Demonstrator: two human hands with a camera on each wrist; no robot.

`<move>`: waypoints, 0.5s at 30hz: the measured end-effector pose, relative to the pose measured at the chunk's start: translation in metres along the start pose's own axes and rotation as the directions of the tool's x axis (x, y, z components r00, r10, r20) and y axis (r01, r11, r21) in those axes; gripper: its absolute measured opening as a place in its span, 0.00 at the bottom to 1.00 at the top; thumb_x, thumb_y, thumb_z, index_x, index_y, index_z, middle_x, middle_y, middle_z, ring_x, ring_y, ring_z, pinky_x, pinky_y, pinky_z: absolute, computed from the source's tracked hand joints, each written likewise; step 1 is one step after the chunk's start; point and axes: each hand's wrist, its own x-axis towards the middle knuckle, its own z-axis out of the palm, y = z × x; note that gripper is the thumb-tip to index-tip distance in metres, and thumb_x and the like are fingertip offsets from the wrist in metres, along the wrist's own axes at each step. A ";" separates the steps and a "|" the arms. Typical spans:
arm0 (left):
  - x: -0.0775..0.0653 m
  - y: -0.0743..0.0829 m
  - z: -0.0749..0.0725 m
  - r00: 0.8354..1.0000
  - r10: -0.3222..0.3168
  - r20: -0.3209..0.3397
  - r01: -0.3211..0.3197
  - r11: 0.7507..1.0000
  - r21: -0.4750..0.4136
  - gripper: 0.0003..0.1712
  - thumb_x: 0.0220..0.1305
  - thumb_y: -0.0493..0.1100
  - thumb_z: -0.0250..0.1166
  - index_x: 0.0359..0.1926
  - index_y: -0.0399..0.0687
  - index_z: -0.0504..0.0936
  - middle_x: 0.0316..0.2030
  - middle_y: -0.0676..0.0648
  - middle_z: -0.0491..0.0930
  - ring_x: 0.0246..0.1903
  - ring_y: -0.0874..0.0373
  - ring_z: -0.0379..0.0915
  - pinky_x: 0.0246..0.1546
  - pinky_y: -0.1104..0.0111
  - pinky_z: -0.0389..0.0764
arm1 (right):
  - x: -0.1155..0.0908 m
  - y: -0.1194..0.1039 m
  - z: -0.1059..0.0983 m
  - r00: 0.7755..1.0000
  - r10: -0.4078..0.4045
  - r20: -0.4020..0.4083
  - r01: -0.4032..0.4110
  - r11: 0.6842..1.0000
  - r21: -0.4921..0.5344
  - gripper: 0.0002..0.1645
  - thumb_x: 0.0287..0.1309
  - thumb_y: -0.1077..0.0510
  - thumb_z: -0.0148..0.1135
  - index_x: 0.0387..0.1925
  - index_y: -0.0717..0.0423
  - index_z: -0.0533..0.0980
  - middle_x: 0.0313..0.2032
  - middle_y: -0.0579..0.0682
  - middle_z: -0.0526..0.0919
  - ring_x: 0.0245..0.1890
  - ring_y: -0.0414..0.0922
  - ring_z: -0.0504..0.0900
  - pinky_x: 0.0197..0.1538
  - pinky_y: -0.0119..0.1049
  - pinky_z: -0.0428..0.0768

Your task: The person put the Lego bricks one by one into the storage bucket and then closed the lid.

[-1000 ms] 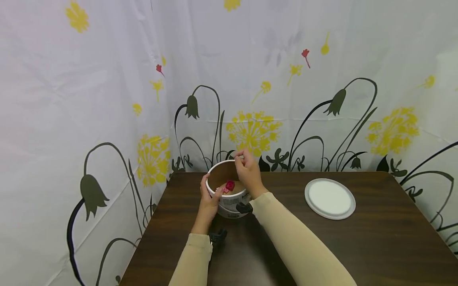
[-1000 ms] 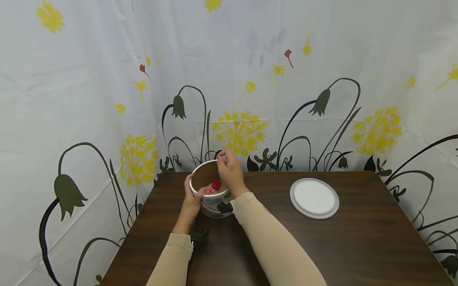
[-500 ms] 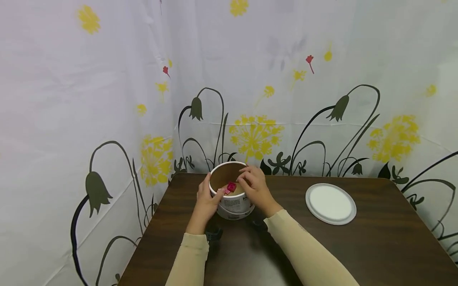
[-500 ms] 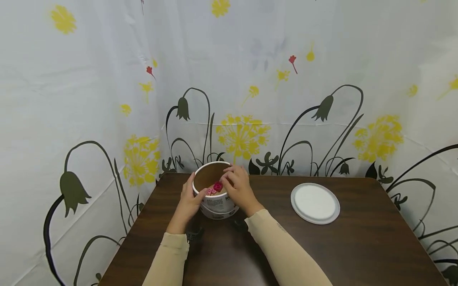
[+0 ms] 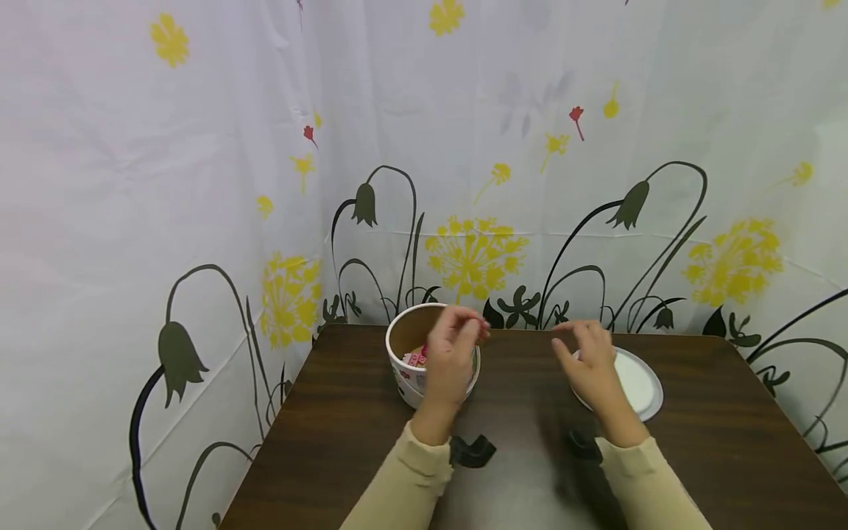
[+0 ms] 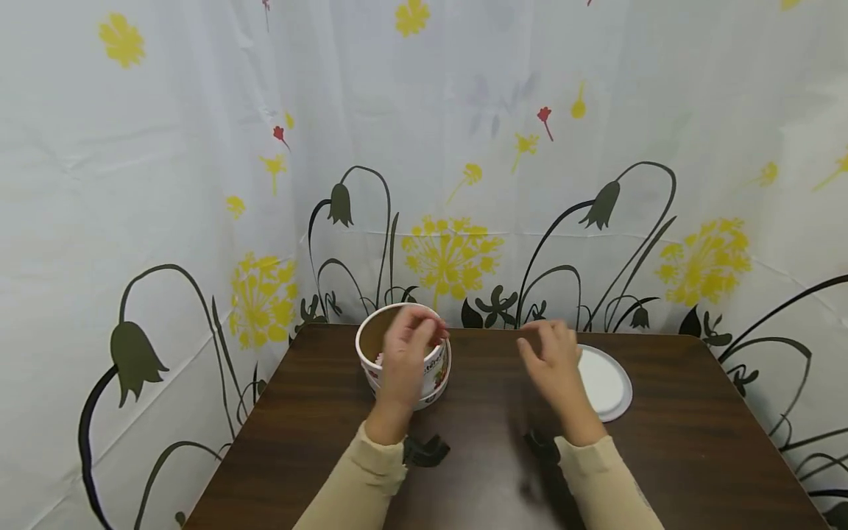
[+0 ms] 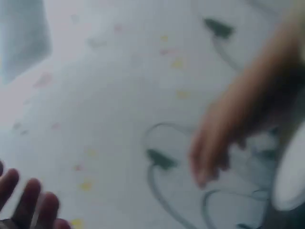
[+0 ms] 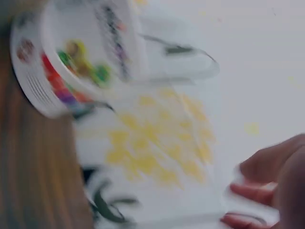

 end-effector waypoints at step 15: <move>-0.035 -0.128 0.140 0.678 -0.734 0.038 0.547 0.538 0.642 0.40 0.66 0.57 0.70 0.69 0.33 0.75 0.68 0.32 0.65 0.70 0.34 0.67 0.68 0.42 0.74 | -0.035 0.130 -0.116 0.644 0.750 0.150 -0.702 0.657 -0.275 0.61 0.76 0.31 0.49 0.79 0.79 0.45 0.70 0.92 0.43 0.70 0.87 0.49 0.68 0.80 0.63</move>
